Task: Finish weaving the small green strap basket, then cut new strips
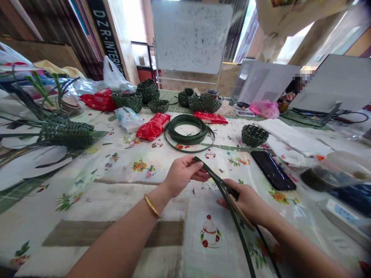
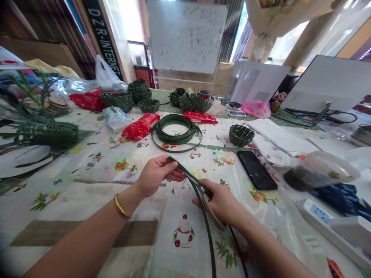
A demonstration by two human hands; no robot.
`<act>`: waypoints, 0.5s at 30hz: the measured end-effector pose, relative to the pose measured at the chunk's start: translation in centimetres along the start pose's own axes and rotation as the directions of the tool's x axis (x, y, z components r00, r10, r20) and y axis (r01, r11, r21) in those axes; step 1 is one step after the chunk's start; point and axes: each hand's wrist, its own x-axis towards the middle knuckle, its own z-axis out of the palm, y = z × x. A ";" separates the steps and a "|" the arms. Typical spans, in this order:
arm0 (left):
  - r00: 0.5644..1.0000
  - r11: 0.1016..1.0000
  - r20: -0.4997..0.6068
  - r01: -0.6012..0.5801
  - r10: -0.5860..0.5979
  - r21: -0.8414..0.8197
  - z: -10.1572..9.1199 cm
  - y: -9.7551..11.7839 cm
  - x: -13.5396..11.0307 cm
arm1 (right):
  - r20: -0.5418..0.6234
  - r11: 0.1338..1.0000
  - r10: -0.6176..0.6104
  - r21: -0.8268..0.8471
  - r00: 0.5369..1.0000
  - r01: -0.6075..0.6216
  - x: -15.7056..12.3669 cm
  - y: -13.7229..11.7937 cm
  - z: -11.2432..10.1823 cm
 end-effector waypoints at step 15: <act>0.999 1.000 -0.046 0.008 -0.007 0.016 -0.7 -0.1 0.5 | -0.030 1.000 -0.008 -0.012 1.000 0.008 0.1 0.7 -0.1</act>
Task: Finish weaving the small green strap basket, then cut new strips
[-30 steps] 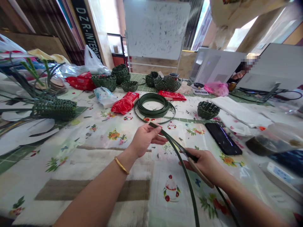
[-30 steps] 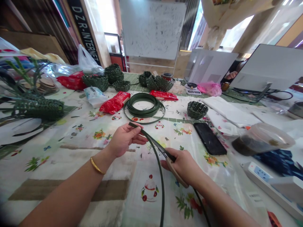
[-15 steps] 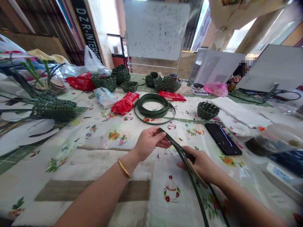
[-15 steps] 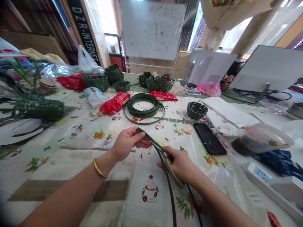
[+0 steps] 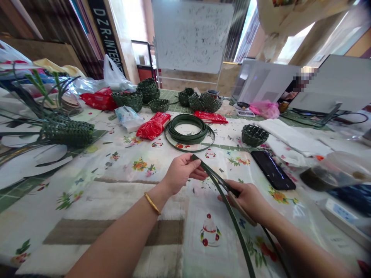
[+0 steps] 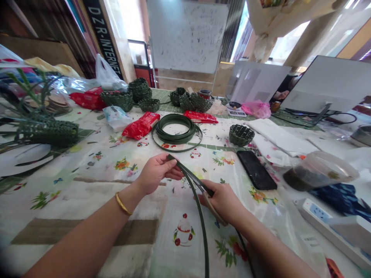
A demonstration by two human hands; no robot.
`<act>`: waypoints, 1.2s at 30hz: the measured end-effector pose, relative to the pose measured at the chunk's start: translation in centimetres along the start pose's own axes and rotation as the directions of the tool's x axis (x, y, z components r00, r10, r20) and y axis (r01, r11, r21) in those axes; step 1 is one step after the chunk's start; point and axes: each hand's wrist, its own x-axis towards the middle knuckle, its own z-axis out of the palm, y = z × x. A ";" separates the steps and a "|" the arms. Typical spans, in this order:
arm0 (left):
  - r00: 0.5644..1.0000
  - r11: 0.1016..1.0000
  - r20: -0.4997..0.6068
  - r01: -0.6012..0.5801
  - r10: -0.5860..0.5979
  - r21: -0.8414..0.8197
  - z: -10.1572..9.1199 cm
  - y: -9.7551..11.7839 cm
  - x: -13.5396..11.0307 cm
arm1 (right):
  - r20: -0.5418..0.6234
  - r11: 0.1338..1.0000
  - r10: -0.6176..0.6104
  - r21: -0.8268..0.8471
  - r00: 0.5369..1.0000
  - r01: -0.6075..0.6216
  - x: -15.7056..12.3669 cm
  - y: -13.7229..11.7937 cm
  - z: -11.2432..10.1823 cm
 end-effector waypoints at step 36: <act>0.990 0.987 0.004 0.138 -0.139 0.077 -0.1 -0.8 0.7 | -0.108 0.954 0.026 -0.294 0.994 -0.057 0.5 0.4 0.7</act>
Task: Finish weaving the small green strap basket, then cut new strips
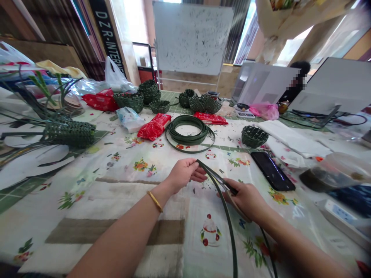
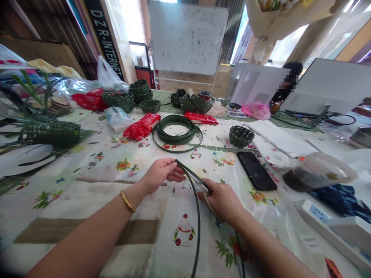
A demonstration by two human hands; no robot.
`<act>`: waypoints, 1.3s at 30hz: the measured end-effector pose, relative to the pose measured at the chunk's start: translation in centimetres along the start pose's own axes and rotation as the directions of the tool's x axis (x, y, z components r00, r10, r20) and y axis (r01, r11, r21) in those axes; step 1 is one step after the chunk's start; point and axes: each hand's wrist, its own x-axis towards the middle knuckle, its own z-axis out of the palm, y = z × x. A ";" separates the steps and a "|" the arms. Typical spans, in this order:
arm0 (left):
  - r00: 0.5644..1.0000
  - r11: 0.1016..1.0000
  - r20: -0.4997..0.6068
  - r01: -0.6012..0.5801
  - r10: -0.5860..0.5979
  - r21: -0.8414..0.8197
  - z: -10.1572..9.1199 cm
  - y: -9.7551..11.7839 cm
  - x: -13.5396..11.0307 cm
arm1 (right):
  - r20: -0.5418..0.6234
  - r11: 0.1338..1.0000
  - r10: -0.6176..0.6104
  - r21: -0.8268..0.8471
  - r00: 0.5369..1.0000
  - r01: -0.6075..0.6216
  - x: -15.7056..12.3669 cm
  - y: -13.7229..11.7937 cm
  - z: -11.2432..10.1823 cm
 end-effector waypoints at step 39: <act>0.999 0.992 0.015 0.046 -0.048 0.119 0.6 -1.4 0.4 | -0.004 0.982 -0.086 -0.169 0.996 0.085 1.3 0.9 -0.7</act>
